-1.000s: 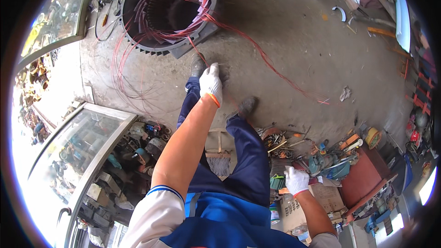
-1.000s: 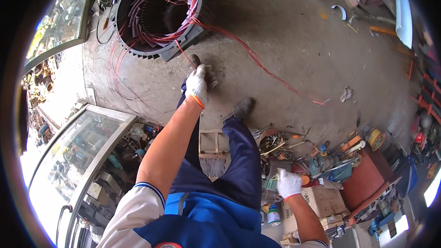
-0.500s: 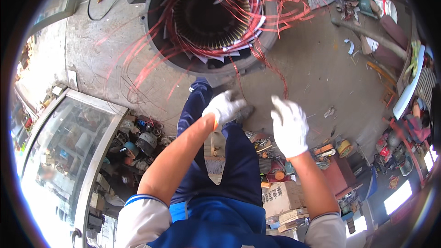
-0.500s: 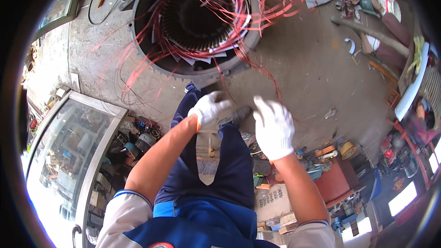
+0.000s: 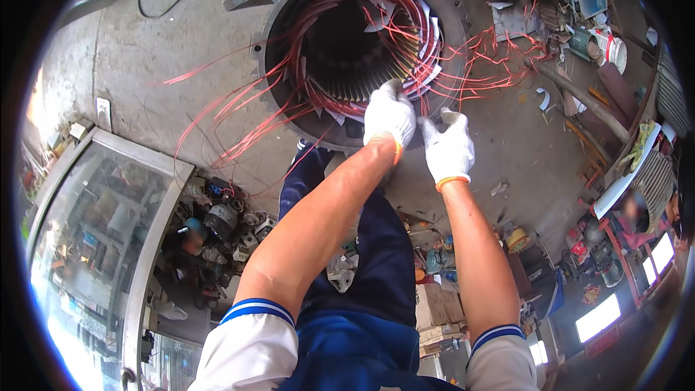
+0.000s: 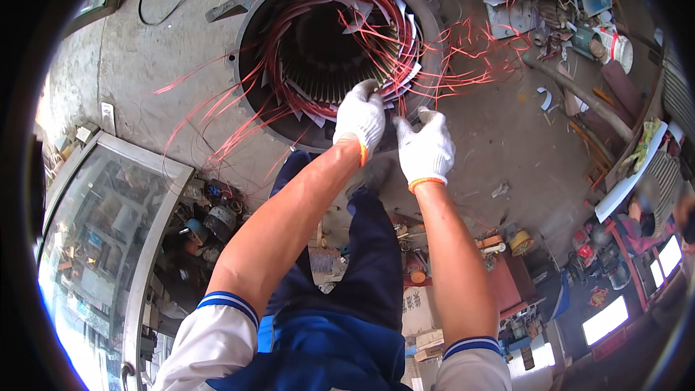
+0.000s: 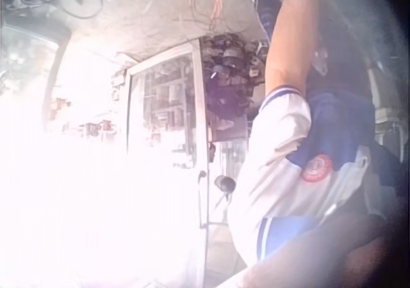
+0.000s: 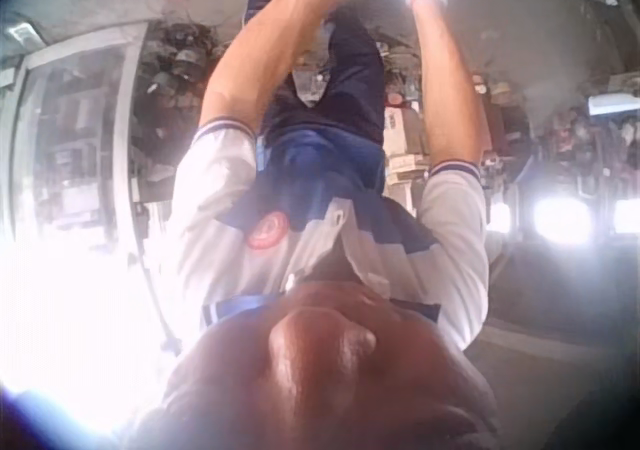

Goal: The person pulls red copper wires out of an electric motor stator by hand while wearing gloves.

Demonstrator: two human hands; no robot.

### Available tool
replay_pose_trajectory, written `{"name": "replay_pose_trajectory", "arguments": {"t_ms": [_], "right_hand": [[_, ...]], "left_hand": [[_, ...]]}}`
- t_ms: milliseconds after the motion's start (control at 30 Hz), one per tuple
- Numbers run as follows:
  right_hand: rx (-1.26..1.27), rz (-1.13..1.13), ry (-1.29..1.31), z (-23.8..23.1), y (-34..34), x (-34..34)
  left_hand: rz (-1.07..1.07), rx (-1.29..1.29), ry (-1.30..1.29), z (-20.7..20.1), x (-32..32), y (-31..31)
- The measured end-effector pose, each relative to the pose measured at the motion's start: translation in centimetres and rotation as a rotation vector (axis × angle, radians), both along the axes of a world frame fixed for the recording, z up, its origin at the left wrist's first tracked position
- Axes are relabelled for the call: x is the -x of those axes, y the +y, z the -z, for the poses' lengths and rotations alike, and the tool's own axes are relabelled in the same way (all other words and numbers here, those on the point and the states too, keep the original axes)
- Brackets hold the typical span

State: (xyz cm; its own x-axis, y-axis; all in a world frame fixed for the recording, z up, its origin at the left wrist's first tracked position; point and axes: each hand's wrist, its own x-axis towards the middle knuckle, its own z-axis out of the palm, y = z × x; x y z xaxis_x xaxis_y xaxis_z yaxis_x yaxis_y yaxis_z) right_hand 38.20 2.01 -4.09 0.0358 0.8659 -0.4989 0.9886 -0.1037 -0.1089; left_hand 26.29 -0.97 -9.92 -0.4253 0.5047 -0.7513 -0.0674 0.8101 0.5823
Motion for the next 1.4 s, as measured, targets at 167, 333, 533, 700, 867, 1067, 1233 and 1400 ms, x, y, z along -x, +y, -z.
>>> {"name": "replay_pose_trajectory", "arguments": {"t_ms": [167, 333, 533, 700, 867, 1067, 1233, 1400], "right_hand": [[0.044, 0.05, 0.104, -0.3, 0.7, -0.5], [0.051, 0.075, 0.374, 2.2, -0.2, -4.3], [0.248, 0.24, 0.539, 4.5, -0.6, -9.4], [0.454, -0.065, 0.615, 4.4, -0.2, -12.6], [0.868, 0.001, 0.708, 4.7, 2.2, -13.5], [1.096, 0.051, 0.698, -2.0, 6.4, -14.0], [1.31, 0.417, 0.554, -8.8, 6.3, -19.5], [1.095, 0.161, 0.287, -13.5, 2.7, -26.0]], "left_hand": [[0.72, 0.128, 0.142, 1.9, 4.2, 2.5], [0.792, 0.166, -0.108, 6.4, 4.8, 2.8], [0.684, 0.0, -0.016, 5.9, 3.7, -0.7], [0.622, -0.036, 0.018, 3.7, 3.1, -1.2], [0.705, -0.126, 0.252, 0.9, 1.5, -1.4], [0.783, -0.32, 0.425, -2.2, -0.7, -2.0], [0.793, -0.371, 0.263, -7.0, -2.3, -1.7], [1.059, -0.402, 0.236, -9.9, -9.5, -5.5]]}}
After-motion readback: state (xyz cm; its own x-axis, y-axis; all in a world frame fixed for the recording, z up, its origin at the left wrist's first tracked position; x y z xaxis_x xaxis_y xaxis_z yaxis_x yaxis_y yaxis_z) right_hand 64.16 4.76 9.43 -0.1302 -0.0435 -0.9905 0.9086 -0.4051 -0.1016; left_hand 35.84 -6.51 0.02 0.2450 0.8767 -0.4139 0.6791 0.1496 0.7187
